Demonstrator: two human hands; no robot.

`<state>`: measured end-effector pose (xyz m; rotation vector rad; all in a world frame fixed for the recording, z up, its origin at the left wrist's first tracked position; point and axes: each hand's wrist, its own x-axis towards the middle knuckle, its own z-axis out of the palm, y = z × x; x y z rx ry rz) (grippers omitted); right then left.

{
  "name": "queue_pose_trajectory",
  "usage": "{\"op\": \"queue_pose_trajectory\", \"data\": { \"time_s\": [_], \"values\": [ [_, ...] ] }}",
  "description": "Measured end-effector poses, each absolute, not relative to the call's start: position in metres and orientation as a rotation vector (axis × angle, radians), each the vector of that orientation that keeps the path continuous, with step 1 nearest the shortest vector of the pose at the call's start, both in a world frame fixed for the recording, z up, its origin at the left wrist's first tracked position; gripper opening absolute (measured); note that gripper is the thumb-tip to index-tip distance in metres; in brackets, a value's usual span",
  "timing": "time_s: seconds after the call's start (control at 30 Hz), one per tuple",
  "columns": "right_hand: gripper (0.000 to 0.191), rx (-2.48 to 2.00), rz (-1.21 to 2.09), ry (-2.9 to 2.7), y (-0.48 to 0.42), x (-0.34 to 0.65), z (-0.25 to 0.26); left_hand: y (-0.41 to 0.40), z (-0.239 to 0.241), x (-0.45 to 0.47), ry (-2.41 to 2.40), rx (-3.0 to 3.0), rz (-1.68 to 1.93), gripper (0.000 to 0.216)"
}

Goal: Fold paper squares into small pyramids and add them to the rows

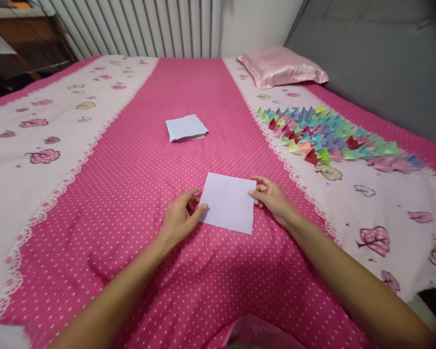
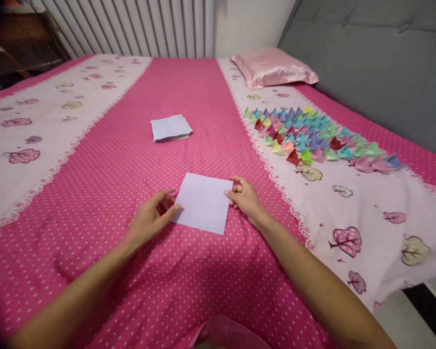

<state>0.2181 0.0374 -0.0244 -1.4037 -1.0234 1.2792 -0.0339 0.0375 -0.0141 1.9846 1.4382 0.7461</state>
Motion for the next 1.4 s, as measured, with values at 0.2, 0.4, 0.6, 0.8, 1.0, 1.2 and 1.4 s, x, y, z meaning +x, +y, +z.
{"op": "queue_pose_trajectory", "data": {
  "time_s": [0.2, 0.4, 0.6, 0.8, 1.0, 1.2, 1.4],
  "values": [
    [0.037, -1.482, 1.4, -0.854, 0.032, 0.22, -0.015, 0.039, -0.014, -0.033, 1.443, 1.89, 0.808, 0.055],
    [0.032, -1.54, 1.636, -1.121, 0.023, 0.226, -0.002, 0.044, -0.022, -0.037, 1.326, 1.775, 0.878, 0.053],
    [0.026, -1.702, 1.311, -1.105, 0.033, 0.232, -0.007, 0.042, -0.022, -0.034, 1.336, 1.93, 0.776, 0.042],
    [0.053, -1.493, 1.348, -1.136, 0.032, 0.225, -0.019, 0.043, -0.021, -0.032, 1.361, 2.252, 0.982, 0.034],
    [0.069, -1.48, 1.523, -1.246, 0.019, 0.22, -0.009, 0.04, -0.023, -0.03, 1.342, 2.463, 1.129, 0.033],
    [0.062, -1.724, 1.138, -1.608, 0.014, 0.223, -0.009, 0.039, -0.027, -0.021, 1.199, 2.652, 0.674, 0.051],
    [0.051, -1.695, 0.32, -1.81, 0.021, 0.213, -0.002, 0.041, -0.034, -0.015, 1.213, 2.747, 0.37, 0.063]
  ]
}}
